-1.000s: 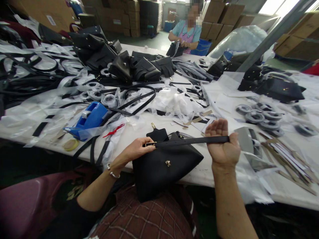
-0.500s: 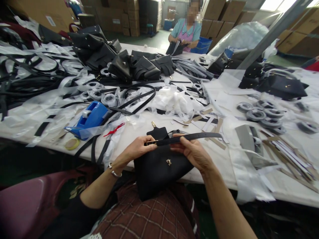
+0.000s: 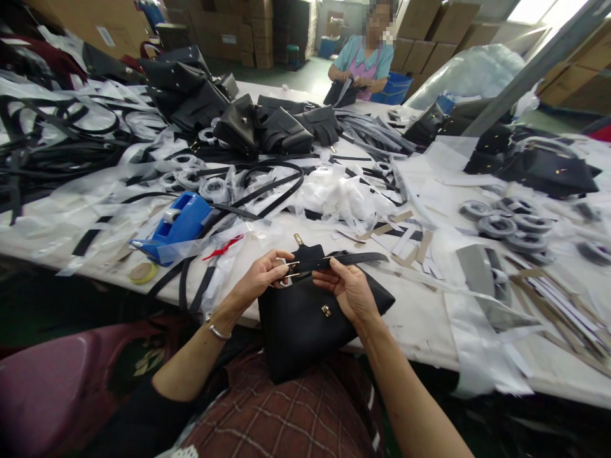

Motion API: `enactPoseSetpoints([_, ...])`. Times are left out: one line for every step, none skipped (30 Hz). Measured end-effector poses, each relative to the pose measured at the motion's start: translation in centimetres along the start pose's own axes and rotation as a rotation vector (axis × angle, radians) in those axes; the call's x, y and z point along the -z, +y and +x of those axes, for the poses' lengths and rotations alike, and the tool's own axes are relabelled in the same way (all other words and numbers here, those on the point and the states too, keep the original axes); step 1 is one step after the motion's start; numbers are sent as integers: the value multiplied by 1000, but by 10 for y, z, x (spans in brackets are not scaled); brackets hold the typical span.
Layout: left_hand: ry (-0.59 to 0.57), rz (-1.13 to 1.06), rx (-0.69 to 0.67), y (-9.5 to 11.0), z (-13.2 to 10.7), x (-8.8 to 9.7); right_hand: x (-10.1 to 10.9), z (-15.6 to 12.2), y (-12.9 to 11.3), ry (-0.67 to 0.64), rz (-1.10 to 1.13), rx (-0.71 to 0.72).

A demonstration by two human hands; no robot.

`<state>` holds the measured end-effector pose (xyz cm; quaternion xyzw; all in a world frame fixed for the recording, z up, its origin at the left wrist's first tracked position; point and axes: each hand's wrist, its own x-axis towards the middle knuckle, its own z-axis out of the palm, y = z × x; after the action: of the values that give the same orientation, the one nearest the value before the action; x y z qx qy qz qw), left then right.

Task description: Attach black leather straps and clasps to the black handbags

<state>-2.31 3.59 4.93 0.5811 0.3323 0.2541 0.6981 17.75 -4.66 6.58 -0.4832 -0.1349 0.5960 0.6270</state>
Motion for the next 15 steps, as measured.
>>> enactPoseSetpoints([5,-11,2,-1,0,0,0,0,1,1,2,9])
enactPoseSetpoints([9,-17,3,-1,0,1,0,0,1,1,-1,21])
enactPoseSetpoints([12,-13,2,-1,0,1,0,0,2,1,-11,37])
enactPoseSetpoints([13,2,-3,-1,0,1,0,0,3,2,-30,59])
enactPoseSetpoints([13,27,-10,0,-1,0,0,-1,4,7,-59,87])
enactPoseSetpoints([12,59,-21,1,-2,-1,0,-1,5,13,-102,120])
enactPoseSetpoints([12,98,-35,3,-4,-2,-1,-2,6,24,-162,160])
enactPoseSetpoints([13,142,-53,5,-5,-4,-2,-3,8,36,-242,203])
enactPoseSetpoints([12,186,-71,8,-6,-7,-4,-5,10,46,-343,244])
enactPoseSetpoints([10,229,-88,11,-7,-9,-6,-7,11,52,-453,282])
enactPoseSetpoints([4,269,-103,14,-8,-12,-8,-9,13,53,-558,312])
enactPoseSetpoints([-4,304,-114,17,-9,-15,-10,-12,14,50,-643,330])
enactPoseSetpoints([-12,333,-117,18,-9,-17,-12,-14,15,41,-700,337])
enactPoseSetpoints([-16,354,-113,19,-9,-18,-13,-16,16,25,-722,331])
enactPoseSetpoints([-14,370,-106,20,-8,-20,-14,-17,16,7,-702,315])
